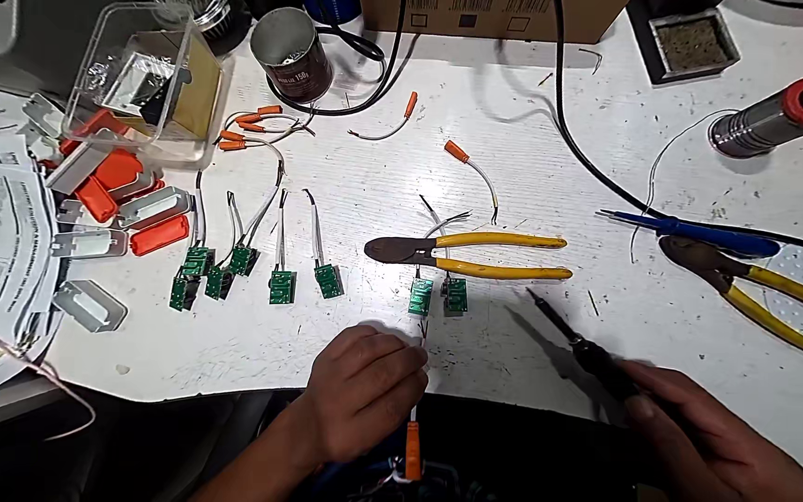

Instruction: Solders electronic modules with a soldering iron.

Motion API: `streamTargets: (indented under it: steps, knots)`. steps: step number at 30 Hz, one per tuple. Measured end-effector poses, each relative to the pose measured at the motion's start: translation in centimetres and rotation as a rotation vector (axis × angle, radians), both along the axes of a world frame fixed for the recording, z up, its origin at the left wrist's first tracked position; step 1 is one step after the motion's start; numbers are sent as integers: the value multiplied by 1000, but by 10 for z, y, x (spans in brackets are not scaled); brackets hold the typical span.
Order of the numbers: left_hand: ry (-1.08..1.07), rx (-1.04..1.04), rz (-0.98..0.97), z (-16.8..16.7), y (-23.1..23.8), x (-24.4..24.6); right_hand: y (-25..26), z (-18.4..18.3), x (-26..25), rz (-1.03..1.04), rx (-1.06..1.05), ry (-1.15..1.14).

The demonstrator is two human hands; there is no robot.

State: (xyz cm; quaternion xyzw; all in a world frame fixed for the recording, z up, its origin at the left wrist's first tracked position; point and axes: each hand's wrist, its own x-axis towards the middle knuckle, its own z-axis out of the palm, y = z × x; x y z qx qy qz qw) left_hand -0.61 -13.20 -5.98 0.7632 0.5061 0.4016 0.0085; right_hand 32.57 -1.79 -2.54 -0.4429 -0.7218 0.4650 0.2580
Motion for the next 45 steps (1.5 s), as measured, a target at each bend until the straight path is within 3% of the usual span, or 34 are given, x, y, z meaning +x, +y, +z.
streamTargets:
  steps: [7,18,39,45]
  knots:
    - [74,-2,20,0,3,-9,-7,-4,-28,118,179,-64]
    - [152,28,-61,0,6,-16,-4,-19,-46,115,525,-147]
    - [264,68,-142,4,10,-10,-8,-22,-41,84,484,-69]
    - [235,75,-88,3,9,-15,-9,-20,-45,83,519,-111]
